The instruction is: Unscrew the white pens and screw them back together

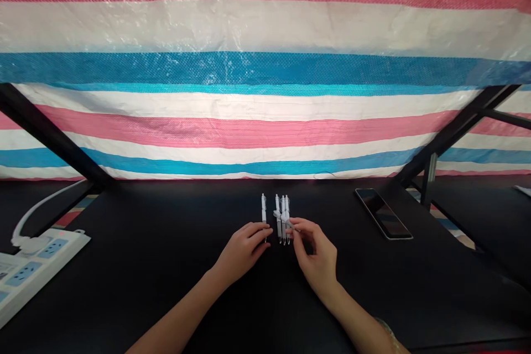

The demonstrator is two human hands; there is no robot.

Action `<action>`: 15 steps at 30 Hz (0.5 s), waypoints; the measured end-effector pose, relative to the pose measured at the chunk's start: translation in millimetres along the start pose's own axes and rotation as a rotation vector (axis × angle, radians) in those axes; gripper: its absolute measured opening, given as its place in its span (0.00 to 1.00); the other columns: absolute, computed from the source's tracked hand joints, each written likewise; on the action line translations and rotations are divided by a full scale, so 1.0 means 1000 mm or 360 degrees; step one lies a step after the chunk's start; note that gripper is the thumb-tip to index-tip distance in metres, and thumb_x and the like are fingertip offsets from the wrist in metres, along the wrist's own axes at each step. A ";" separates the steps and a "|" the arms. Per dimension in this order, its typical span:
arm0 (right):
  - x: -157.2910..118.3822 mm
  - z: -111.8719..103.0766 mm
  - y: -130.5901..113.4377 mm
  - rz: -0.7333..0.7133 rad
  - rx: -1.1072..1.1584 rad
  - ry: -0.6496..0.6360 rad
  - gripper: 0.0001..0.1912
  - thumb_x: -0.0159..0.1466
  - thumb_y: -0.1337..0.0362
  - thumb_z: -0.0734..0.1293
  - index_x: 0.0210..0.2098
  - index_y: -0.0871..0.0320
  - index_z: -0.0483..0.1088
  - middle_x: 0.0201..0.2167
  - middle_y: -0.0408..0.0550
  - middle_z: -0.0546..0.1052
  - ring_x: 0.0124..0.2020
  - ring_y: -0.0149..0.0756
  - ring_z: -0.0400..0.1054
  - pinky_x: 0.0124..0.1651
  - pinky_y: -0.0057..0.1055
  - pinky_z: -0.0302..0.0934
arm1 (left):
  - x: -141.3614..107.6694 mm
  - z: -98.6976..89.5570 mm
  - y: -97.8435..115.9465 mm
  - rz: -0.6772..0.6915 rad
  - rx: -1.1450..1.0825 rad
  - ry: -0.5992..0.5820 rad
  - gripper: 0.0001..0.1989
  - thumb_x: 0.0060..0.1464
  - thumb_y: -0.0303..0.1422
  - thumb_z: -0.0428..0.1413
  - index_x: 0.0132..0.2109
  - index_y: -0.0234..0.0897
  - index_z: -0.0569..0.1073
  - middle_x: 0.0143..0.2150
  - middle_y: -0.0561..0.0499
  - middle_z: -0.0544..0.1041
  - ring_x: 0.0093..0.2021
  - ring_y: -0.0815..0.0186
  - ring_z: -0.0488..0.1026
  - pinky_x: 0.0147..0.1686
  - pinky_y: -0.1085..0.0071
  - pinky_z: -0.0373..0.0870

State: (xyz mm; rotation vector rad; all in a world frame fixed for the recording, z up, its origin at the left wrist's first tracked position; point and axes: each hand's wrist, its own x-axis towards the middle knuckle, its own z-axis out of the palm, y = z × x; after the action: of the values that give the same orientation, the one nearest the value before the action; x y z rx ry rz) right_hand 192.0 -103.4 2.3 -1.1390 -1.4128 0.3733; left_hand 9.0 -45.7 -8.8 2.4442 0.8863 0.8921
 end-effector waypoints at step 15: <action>-0.013 0.004 -0.017 -0.0557 -0.0009 -0.1029 0.16 0.57 0.79 0.56 0.40 0.57 0.64 0.48 0.51 0.70 0.45 0.36 0.64 0.44 0.34 0.63 | 0.009 -0.014 0.003 -0.1365 -0.2207 0.0492 0.12 0.48 0.31 0.62 0.42 0.33 0.77 0.34 0.48 0.78 0.33 0.69 0.73 0.35 0.76 0.70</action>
State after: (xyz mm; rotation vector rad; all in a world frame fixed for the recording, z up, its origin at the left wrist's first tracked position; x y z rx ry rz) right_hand 178.8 -119.5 7.5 -0.7740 -2.1390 0.5105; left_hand 6.5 -40.0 7.3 0.6654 0.8236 0.9961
